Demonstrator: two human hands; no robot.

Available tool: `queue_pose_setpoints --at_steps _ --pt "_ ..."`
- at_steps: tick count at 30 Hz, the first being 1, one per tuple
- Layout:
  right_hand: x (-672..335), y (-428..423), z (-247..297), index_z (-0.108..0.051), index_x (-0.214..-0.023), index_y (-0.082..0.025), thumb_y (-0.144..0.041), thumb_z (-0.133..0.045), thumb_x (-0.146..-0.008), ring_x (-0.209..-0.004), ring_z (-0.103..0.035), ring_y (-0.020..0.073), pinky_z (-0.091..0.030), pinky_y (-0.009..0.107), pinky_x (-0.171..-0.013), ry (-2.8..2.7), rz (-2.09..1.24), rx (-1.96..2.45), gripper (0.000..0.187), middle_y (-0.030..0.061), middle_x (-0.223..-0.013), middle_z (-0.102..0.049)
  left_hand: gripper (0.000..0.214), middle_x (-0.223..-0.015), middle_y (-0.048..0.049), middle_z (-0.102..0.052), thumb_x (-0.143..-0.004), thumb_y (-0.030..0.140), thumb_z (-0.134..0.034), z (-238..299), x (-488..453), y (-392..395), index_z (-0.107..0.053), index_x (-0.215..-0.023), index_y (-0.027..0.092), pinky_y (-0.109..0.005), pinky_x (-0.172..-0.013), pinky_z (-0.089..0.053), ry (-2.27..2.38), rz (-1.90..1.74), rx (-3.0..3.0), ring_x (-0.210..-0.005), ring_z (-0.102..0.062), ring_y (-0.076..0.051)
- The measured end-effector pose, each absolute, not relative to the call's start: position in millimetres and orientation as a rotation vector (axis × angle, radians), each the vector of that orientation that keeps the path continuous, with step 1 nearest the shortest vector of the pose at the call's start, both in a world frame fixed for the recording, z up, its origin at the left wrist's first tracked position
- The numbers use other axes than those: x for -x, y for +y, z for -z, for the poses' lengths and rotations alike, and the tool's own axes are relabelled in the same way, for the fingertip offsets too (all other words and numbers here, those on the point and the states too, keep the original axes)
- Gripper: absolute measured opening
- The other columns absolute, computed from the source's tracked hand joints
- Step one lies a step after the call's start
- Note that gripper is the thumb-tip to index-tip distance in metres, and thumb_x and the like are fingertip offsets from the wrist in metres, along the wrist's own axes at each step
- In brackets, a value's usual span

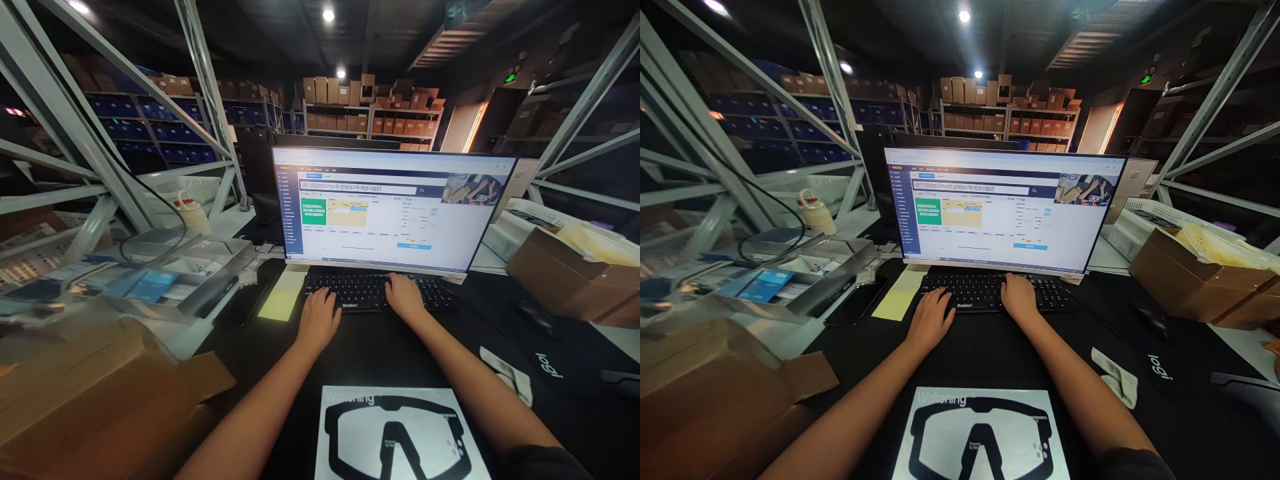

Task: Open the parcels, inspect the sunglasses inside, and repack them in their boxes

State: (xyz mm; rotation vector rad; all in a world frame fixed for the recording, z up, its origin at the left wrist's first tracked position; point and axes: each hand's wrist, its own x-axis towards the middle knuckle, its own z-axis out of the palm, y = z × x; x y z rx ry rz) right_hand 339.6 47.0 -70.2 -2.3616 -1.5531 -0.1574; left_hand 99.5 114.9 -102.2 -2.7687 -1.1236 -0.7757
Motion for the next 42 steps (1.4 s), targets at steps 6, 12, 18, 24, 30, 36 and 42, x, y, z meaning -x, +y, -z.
queue_pose_setpoints --at_steps 6,12,18,24,30,36,42 --pt "-335.4 48.2 69.8 -0.064 -0.113 -0.013 -0.032 -0.055 -0.1 -0.099 -0.066 0.0214 -0.049 0.045 -0.096 -1.537 0.178 2.375 0.025 0.007 -0.102 -0.069 0.035 -0.133 -0.0185 -0.06 -0.093 0.024 -0.057 102.1 -99.8 114.1 -0.062 -0.125 0.01 -0.052 -0.114 -0.039 -1.13 0.758 2.752 -0.127 -0.054 -0.033" --pt "-338.4 48.7 72.5 -0.063 -0.117 -0.01 -0.021 -0.052 -0.098 -0.102 -0.065 0.0248 -0.048 0.046 -0.096 -1.534 0.172 2.265 0.024 0.0117 -0.106 -0.07 0.035 -0.134 -0.0188 -0.059 -0.093 0.024 -0.057 102.0 -100.0 113.8 -0.062 -0.125 0.01 -0.053 -0.114 -0.039 -1.133 0.755 2.756 -0.128 -0.053 -0.034" --pt "-315.8 49.9 85.2 -0.064 -0.117 -0.017 -0.015 -0.053 -0.091 -0.117 -0.058 0.0223 -0.046 0.036 -0.103 -1.763 0.127 1.923 0.028 0.0103 -0.121 -0.066 0.035 -0.134 -0.0188 -0.059 -0.093 0.024 -0.057 101.2 -100.3 113.1 -0.061 -0.125 0.011 -0.052 -0.115 -0.038 -1.144 0.752 2.768 -0.128 -0.053 -0.033" --pt "-295.5 49.8 96.4 -0.066 -0.116 -0.017 -0.016 -0.052 -0.092 -0.125 -0.052 0.0263 -0.043 0.044 -0.107 -1.838 0.139 1.764 0.027 0.0141 -0.13 -0.059 0.036 -0.134 -0.0191 -0.059 -0.093 0.024 -0.058 101.3 -101.1 112.3 -0.061 -0.125 0.009 -0.052 -0.115 -0.037 -1.157 0.756 2.771 -0.128 -0.053 -0.034" --pt "-302.3 50.7 93.0 -0.074 -0.101 -0.018 -0.013 -0.049 -0.091 -0.127 -0.05 0.0304 -0.042 0.051 -0.107 -1.795 0.184 1.764 0.027 0.0143 -0.131 -0.06 0.035 -0.134 -0.0191 -0.059 -0.093 0.024 -0.058 102.3 -100.9 112.1 -0.061 -0.124 0.01 -0.052 -0.115 -0.037 -1.157 0.774 2.768 -0.129 -0.052 -0.033" --pt "-300.9 46.9 90.4 -0.073 -0.076 -0.018 -0.008 -0.053 -0.081 -0.126 -0.051 0.0311 -0.039 0.051 -0.109 -1.772 0.193 1.765 0.023 0.0119 -0.124 -0.064 0.034 -0.134 -0.0191 -0.059 -0.093 0.024 -0.057 102.8 -100.7 113.0 -0.061 -0.124 0.011 -0.053 -0.114 -0.038 -1.145 0.785 2.773 -0.128 -0.053 -0.033" --pt "-294.9 48.5 96.1 -0.063 -0.123 -0.015 -0.016 -0.057 -0.084 -0.126 -0.051 0.0306 -0.042 0.051 -0.108 -1.732 0.177 1.769 0.04 0.0167 -0.132 -0.057 0.035 -0.133 -0.0191 -0.06 -0.093 0.024 -0.057 102.8 -99.9 113.0 -0.061 -0.124 0.011 -0.053 -0.114 -0.038 -1.14 0.789 2.772 -0.128 -0.053 -0.033"
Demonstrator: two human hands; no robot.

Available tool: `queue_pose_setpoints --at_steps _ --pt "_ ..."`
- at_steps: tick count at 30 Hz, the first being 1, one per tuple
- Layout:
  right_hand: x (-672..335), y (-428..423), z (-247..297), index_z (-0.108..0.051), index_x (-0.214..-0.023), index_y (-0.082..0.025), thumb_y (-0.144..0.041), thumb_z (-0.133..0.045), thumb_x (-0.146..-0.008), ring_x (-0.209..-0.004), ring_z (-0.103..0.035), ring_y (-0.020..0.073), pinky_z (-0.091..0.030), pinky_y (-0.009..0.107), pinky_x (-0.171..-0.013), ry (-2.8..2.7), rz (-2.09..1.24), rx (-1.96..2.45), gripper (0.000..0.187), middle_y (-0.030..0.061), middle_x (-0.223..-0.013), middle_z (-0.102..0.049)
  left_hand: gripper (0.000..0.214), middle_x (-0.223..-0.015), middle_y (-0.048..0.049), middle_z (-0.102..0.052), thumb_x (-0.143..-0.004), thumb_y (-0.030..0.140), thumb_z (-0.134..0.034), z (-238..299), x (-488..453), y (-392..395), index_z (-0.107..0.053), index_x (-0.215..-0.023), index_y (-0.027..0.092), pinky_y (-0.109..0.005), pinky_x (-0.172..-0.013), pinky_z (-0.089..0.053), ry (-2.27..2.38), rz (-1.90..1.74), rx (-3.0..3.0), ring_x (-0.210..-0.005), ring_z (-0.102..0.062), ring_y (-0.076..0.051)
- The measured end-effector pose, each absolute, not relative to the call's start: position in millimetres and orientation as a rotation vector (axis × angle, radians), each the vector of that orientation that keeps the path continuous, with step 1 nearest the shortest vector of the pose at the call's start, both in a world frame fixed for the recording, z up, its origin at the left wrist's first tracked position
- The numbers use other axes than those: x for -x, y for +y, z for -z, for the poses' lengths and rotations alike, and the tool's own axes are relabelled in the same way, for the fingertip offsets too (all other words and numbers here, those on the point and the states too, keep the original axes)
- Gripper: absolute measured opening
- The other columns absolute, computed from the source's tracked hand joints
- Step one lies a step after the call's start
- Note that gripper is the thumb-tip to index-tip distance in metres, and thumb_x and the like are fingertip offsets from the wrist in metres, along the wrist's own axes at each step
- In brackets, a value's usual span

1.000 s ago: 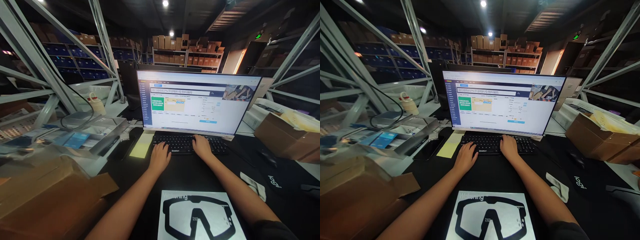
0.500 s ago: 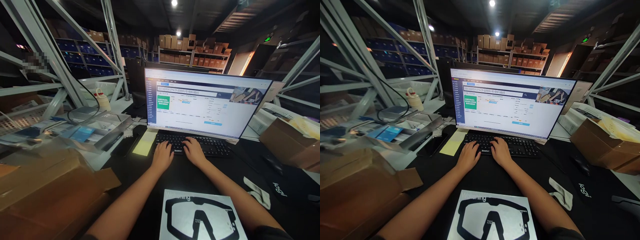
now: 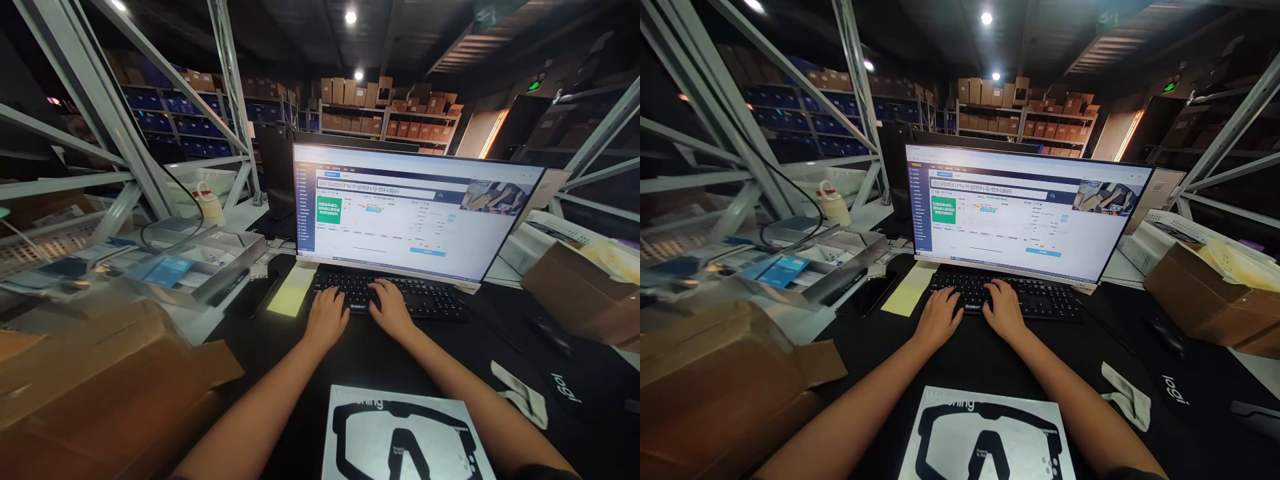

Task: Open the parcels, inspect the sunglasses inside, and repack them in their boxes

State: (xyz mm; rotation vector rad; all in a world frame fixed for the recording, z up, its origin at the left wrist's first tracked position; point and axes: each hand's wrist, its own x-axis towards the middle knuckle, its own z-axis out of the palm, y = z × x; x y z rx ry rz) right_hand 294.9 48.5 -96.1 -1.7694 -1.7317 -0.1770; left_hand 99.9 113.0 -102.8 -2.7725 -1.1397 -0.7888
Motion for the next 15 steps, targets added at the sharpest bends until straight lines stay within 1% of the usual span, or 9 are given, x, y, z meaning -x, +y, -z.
queue_pose_setpoints --at_steps 2,3,4,7,10,12,15 --pt "-294.4 48.6 96.9 -0.052 -0.137 -0.013 -0.017 -0.062 -0.081 -0.131 -0.046 0.0326 -0.038 0.053 -0.112 -1.737 0.175 1.768 0.057 0.0183 -0.139 -0.052 0.035 -0.133 -0.0187 -0.06 -0.093 0.025 -0.057 102.6 -99.7 112.9 -0.061 -0.125 0.012 -0.053 -0.114 -0.038 -1.139 0.786 2.773 -0.128 -0.053 -0.033" --pt "-294.7 48.5 96.9 -0.049 -0.14 -0.014 -0.019 -0.063 -0.081 -0.133 -0.045 0.0329 -0.037 0.054 -0.113 -1.739 0.172 1.767 0.061 0.0184 -0.141 -0.05 0.035 -0.133 -0.0184 -0.06 -0.093 0.025 -0.056 102.6 -99.7 112.9 -0.061 -0.125 0.012 -0.053 -0.114 -0.038 -1.139 0.784 2.773 -0.128 -0.053 -0.033" --pt "-295.2 48.4 96.8 -0.047 -0.141 -0.015 -0.021 -0.063 -0.084 -0.134 -0.044 0.0327 -0.036 0.054 -0.113 -1.742 0.166 1.765 0.06 0.0182 -0.142 -0.049 0.035 -0.134 -0.0184 -0.06 -0.093 0.025 -0.056 102.5 -99.8 112.9 -0.061 -0.125 0.012 -0.053 -0.114 -0.038 -1.14 0.782 2.774 -0.128 -0.053 -0.033" --pt "-296.8 47.9 97.3 -0.05 -0.137 -0.018 -0.026 -0.054 -0.093 -0.129 -0.05 0.0299 -0.042 0.051 -0.11 -1.769 0.128 1.752 0.045 0.0161 -0.138 -0.054 0.034 -0.134 -0.019 -0.059 -0.093 0.025 -0.055 102.7 -100.2 113.1 -0.061 -0.124 0.012 -0.053 -0.115 -0.037 -1.146 0.782 2.774 -0.129 -0.052 -0.033" --pt "-295.7 47.3 99.0 -0.057 -0.128 -0.018 -0.021 -0.048 -0.095 -0.124 -0.055 0.0281 -0.046 0.049 -0.105 -1.807 0.1 1.733 0.034 0.0154 -0.132 -0.058 0.034 -0.134 -0.0184 -0.059 -0.093 0.025 -0.056 102.9 -100.5 113.3 -0.06 -0.124 0.013 -0.053 -0.114 -0.037 -1.147 0.783 2.774 -0.128 -0.052 -0.033" --pt "-293.0 46.6 99.9 -0.062 -0.12 -0.018 -0.019 -0.048 -0.095 -0.124 -0.055 0.0272 -0.046 0.048 -0.106 -1.841 0.098 1.71 0.029 0.0147 -0.13 -0.059 0.034 -0.134 -0.0178 -0.059 -0.093 0.025 -0.056 102.9 -100.5 113.2 -0.06 -0.124 0.014 -0.052 -0.114 -0.037 -1.146 0.781 2.776 -0.128 -0.053 -0.032" --pt "-287.7 45.3 100.1 -0.068 -0.113 -0.02 -0.021 -0.052 -0.095 -0.128 -0.052 0.0273 -0.042 0.049 -0.11 -1.905 0.107 1.666 0.024 0.0129 -0.132 -0.059 0.034 -0.134 -0.0185 -0.059 -0.092 0.024 -0.056 102.6 -100.4 112.8 -0.06 -0.124 0.012 -0.052 -0.115 -0.037 -1.149 0.777 2.777 -0.128 -0.052 -0.033"
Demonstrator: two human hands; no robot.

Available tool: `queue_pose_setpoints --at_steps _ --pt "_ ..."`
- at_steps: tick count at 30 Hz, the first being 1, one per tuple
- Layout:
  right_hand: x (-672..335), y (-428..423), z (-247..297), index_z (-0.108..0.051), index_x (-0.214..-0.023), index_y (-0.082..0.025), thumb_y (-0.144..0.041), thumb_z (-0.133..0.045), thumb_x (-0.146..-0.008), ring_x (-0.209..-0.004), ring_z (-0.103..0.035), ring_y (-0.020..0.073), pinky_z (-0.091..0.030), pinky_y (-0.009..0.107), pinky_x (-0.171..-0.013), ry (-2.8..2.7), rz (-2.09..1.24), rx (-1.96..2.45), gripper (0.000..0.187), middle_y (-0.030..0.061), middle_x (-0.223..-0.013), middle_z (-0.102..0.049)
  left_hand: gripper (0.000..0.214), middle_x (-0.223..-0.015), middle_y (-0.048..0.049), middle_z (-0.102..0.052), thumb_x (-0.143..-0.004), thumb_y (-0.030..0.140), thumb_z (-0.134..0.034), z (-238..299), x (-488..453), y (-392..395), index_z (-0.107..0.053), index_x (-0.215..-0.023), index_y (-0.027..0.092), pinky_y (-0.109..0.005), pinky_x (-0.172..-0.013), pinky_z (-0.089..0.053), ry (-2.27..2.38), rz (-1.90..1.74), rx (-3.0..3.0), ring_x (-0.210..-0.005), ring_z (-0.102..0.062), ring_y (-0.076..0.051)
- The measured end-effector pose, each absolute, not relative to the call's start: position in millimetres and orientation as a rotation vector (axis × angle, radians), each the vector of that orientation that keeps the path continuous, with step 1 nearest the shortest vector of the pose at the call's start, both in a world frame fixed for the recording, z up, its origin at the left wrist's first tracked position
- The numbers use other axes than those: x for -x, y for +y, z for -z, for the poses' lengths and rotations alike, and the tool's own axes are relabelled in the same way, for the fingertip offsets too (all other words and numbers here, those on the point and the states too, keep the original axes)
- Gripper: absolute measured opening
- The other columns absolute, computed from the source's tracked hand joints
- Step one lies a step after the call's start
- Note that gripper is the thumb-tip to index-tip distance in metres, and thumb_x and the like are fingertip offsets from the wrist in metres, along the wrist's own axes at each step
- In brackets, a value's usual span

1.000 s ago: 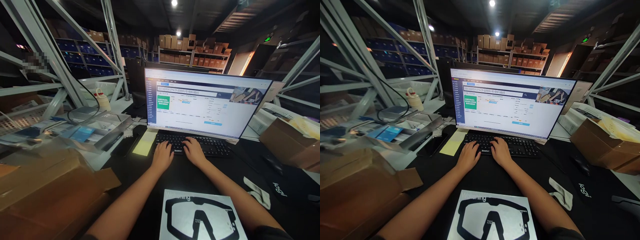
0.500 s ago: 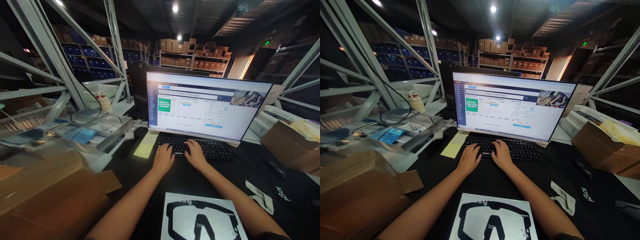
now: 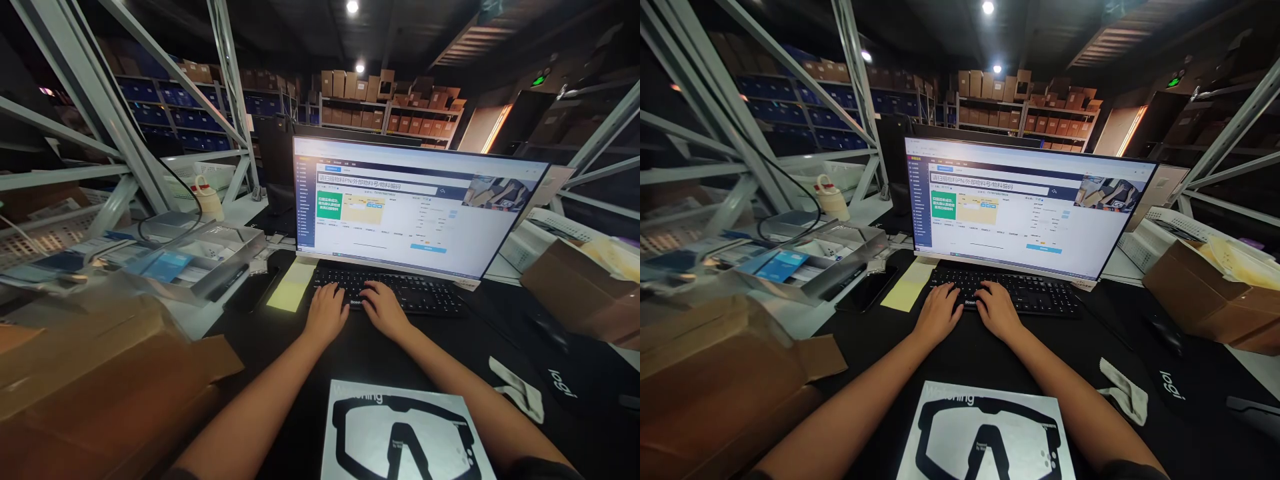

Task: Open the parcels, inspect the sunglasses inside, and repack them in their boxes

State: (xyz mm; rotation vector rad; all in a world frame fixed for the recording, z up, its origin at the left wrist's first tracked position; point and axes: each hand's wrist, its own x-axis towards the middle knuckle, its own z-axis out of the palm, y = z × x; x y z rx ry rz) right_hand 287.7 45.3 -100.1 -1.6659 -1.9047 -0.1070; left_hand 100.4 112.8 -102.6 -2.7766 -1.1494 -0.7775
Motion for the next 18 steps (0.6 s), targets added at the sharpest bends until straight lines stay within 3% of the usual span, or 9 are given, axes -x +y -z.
queue_pose_setpoints --at_steps 5,7,11,16,18 --pt "-283.8 49.2 97.5 -0.072 -0.108 -0.02 -0.025 -0.051 -0.097 -0.14 -0.038 0.0319 -0.029 0.057 -0.117 -1.901 0.143 1.668 0.025 0.0124 -0.137 -0.058 0.034 -0.134 -0.0182 -0.059 -0.092 0.024 -0.057 102.4 -100.8 112.2 -0.06 -0.124 0.012 -0.052 -0.114 -0.037 -1.159 0.771 2.774 -0.128 -0.052 -0.033" --pt "-285.1 53.4 96.3 -0.067 -0.117 -0.017 -0.025 -0.049 -0.097 -0.136 -0.043 0.0316 -0.029 0.058 -0.117 -1.87 0.144 1.689 0.028 0.014 -0.128 -0.063 0.034 -0.134 -0.0173 -0.059 -0.092 0.025 -0.057 102.3 -101.0 112.2 -0.06 -0.124 0.013 -0.052 -0.115 -0.037 -1.163 0.772 2.771 -0.128 -0.053 -0.032" --pt "-287.9 59.9 94.8 -0.058 -0.131 -0.016 -0.023 -0.045 -0.098 -0.119 -0.055 0.0273 -0.039 0.053 -0.111 -1.826 0.138 1.719 0.035 0.0113 -0.111 -0.069 0.034 -0.133 -0.0175 -0.059 -0.092 0.025 -0.058 101.9 -100.8 111.9 -0.061 -0.123 0.012 -0.051 -0.115 -0.037 -1.163 0.773 2.769 -0.128 -0.053 -0.032" --pt "-286.4 57.8 94.7 -0.072 -0.102 -0.02 -0.029 -0.048 -0.097 -0.134 -0.041 0.0342 -0.031 0.058 -0.114 -1.832 0.194 1.727 0.026 0.0143 -0.125 -0.06 0.033 -0.133 -0.017 -0.06 -0.092 0.025 -0.057 101.5 -100.1 111.7 -0.061 -0.123 0.014 -0.051 -0.114 -0.039 -1.152 0.77 2.759 -0.127 -0.053 -0.032" --pt "-285.6 55.8 95.7 -0.072 -0.099 -0.019 -0.028 -0.045 -0.098 -0.134 -0.042 0.034 -0.03 0.059 -0.115 -1.809 0.214 1.733 0.028 0.0159 -0.131 -0.056 0.034 -0.133 -0.0172 -0.06 -0.092 0.025 -0.057 101.7 -99.9 112.0 -0.061 -0.124 0.013 -0.051 -0.114 -0.039 -1.147 0.769 2.755 -0.127 -0.054 -0.032"
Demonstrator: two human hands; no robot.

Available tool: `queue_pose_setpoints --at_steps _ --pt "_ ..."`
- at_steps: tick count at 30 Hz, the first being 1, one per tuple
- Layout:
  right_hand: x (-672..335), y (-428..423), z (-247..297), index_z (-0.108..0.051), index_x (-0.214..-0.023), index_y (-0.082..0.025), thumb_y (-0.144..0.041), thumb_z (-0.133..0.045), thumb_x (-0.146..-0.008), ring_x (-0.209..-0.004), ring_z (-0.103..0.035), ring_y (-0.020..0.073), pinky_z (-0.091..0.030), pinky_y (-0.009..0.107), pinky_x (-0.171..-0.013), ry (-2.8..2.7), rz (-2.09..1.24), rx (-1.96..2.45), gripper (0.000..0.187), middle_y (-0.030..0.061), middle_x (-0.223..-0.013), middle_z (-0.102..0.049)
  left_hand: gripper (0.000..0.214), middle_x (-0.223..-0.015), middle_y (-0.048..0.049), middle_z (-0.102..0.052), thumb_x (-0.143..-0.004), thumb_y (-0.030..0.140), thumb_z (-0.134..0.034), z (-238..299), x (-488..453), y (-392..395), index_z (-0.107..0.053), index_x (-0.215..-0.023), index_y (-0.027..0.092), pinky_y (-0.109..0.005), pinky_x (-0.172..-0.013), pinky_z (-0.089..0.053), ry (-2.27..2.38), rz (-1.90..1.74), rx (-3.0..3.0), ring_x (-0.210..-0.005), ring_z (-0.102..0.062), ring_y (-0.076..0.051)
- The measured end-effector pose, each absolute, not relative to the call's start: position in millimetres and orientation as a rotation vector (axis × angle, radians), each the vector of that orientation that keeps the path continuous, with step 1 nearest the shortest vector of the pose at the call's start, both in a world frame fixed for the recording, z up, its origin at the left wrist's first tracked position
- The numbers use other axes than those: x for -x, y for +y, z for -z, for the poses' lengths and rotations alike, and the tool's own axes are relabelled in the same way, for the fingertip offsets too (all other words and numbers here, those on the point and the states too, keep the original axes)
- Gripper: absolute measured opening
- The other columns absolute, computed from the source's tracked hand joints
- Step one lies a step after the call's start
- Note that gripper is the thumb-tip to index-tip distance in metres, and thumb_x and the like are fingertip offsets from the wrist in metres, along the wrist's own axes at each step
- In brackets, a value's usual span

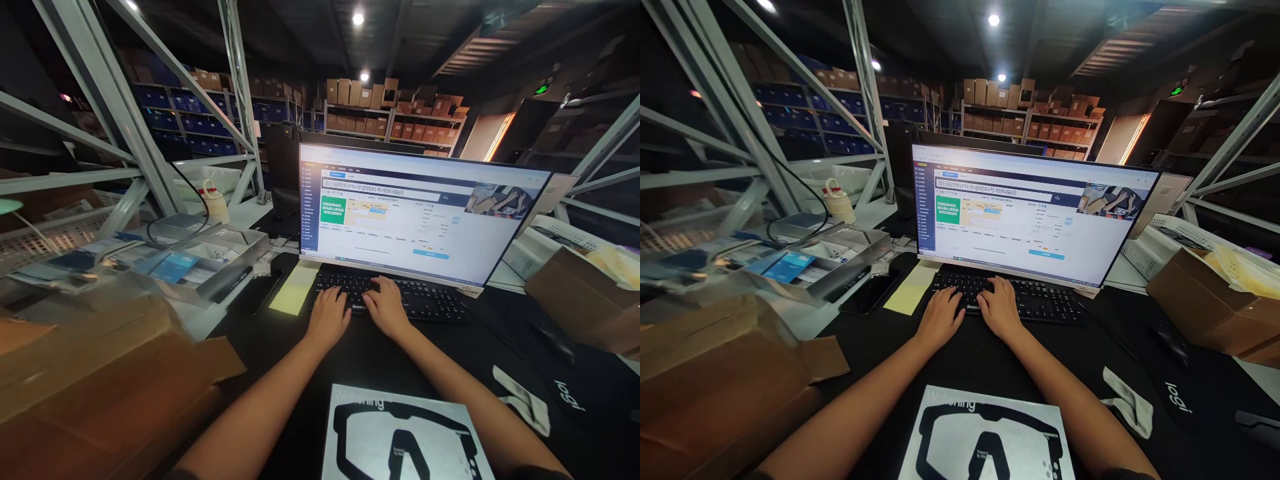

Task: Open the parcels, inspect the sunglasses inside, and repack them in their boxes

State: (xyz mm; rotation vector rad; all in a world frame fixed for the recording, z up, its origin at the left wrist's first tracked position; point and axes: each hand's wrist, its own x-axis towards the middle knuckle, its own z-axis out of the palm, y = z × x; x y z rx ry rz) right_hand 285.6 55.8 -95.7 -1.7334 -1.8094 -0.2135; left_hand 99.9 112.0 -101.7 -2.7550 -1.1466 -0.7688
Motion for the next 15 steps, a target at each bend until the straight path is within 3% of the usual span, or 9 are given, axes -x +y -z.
queue_pose_setpoints --at_steps 4,9,12,15 --pt "-285.1 52.9 100.2 -0.063 -0.117 -0.018 -0.019 -0.047 -0.092 -0.131 -0.047 0.0302 -0.03 0.059 -0.116 -1.798 0.221 1.728 0.029 0.0158 -0.131 -0.056 0.033 -0.133 -0.0162 -0.06 -0.092 0.025 -0.057 102.9 -99.7 112.7 -0.061 -0.124 0.015 -0.052 -0.113 -0.039 -1.138 0.775 2.746 -0.127 -0.054 -0.031" --pt "-289.7 51.4 102.5 -0.051 -0.133 -0.018 -0.024 -0.059 -0.087 -0.14 -0.039 0.0326 -0.023 0.061 -0.119 -1.796 0.21 1.723 0.047 0.016 -0.144 -0.049 0.034 -0.133 -0.0169 -0.06 -0.091 0.025 -0.058 103.5 -99.1 113.2 -0.061 -0.124 0.013 -0.052 -0.113 -0.039 -1.131 0.781 2.747 -0.127 -0.054 -0.032" --pt "-299.6 51.3 98.8 -0.056 -0.128 -0.017 -0.028 -0.056 -0.092 -0.133 -0.047 0.0323 -0.035 0.057 -0.113 -1.75 0.183 1.746 0.038 0.0168 -0.14 -0.053 0.034 -0.133 -0.0168 -0.06 -0.092 0.025 -0.057 103.4 -98.7 113.7 -0.061 -0.124 0.014 -0.052 -0.113 -0.04 -1.126 0.787 2.75 -0.127 -0.054 -0.032" --pt "-317.1 52.2 92.5 -0.064 -0.117 -0.018 -0.018 -0.051 -0.09 -0.117 -0.059 0.0281 -0.047 0.048 -0.102 -1.687 0.139 1.786 0.03 0.0136 -0.123 -0.064 0.033 -0.133 -0.0168 -0.06 -0.092 0.025 -0.056 103.4 -98.6 114.3 -0.061 -0.123 0.016 -0.053 -0.113 -0.039 -1.118 0.799 2.76 -0.127 -0.054 -0.032"
